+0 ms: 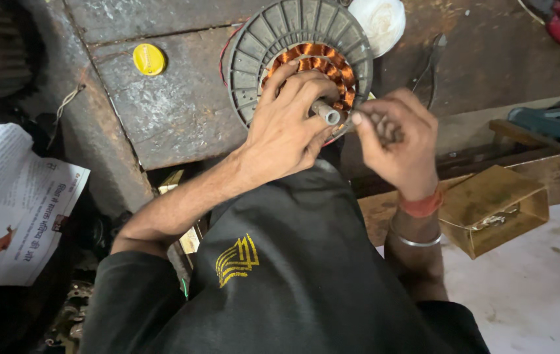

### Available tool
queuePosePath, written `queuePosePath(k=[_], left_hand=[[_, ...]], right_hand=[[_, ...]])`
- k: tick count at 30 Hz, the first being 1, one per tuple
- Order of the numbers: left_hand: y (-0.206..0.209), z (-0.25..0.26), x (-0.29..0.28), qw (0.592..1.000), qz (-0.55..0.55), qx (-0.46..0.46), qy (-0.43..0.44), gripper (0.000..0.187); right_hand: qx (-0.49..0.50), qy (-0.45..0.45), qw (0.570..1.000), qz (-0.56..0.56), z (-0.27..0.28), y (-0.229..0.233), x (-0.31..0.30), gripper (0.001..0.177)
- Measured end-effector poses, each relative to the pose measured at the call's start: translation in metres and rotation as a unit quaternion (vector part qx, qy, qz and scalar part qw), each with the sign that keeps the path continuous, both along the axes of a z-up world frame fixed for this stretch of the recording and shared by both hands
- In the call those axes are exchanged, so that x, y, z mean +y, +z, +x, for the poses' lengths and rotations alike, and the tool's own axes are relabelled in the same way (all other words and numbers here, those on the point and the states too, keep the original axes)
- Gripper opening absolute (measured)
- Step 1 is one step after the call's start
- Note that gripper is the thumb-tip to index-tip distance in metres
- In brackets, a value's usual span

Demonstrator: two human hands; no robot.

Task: The person uses pliers to strip the insulation from the ends of two wires connected to a motor stator. They then twist the exposed wire ends together and trim the excess with the pliers.

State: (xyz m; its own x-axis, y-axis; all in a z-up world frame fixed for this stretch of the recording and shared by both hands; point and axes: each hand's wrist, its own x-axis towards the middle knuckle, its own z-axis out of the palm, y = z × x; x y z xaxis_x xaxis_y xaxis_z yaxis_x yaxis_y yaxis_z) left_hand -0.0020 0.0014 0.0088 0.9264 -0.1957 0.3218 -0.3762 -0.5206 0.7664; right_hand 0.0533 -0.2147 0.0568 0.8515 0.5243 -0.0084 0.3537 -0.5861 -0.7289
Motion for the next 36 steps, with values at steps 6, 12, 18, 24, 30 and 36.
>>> queuePosePath(k=[6,12,18,24,30,36], left_hand=[[0.003,0.003,0.000,1.000,-0.007,-0.019,0.007,0.018],[-0.001,0.001,-0.002,1.000,-0.001,-0.018,0.004,0.016],[0.004,0.004,0.001,1.000,-0.008,-0.022,0.010,0.017],[0.000,0.001,-0.003,0.999,-0.003,-0.035,0.027,0.018],[-0.002,0.002,-0.002,0.998,0.001,-0.058,0.021,0.023],[-0.007,0.001,-0.003,0.998,-0.001,-0.059,0.031,0.021]], right_hand=[[0.036,0.008,0.999,0.004,-0.016,0.000,0.005,0.010],[0.003,-0.031,0.999,0.024,-0.009,-0.008,-0.001,0.005],[0.080,-0.030,0.996,0.032,-0.019,-0.013,-0.001,0.009],[0.043,-0.059,0.996,0.044,-0.039,-0.015,0.003,0.008],[-0.126,-0.092,0.988,0.004,-0.057,-0.024,0.017,0.013],[-0.180,-0.116,0.977,0.005,-0.066,-0.033,0.019,0.012]])
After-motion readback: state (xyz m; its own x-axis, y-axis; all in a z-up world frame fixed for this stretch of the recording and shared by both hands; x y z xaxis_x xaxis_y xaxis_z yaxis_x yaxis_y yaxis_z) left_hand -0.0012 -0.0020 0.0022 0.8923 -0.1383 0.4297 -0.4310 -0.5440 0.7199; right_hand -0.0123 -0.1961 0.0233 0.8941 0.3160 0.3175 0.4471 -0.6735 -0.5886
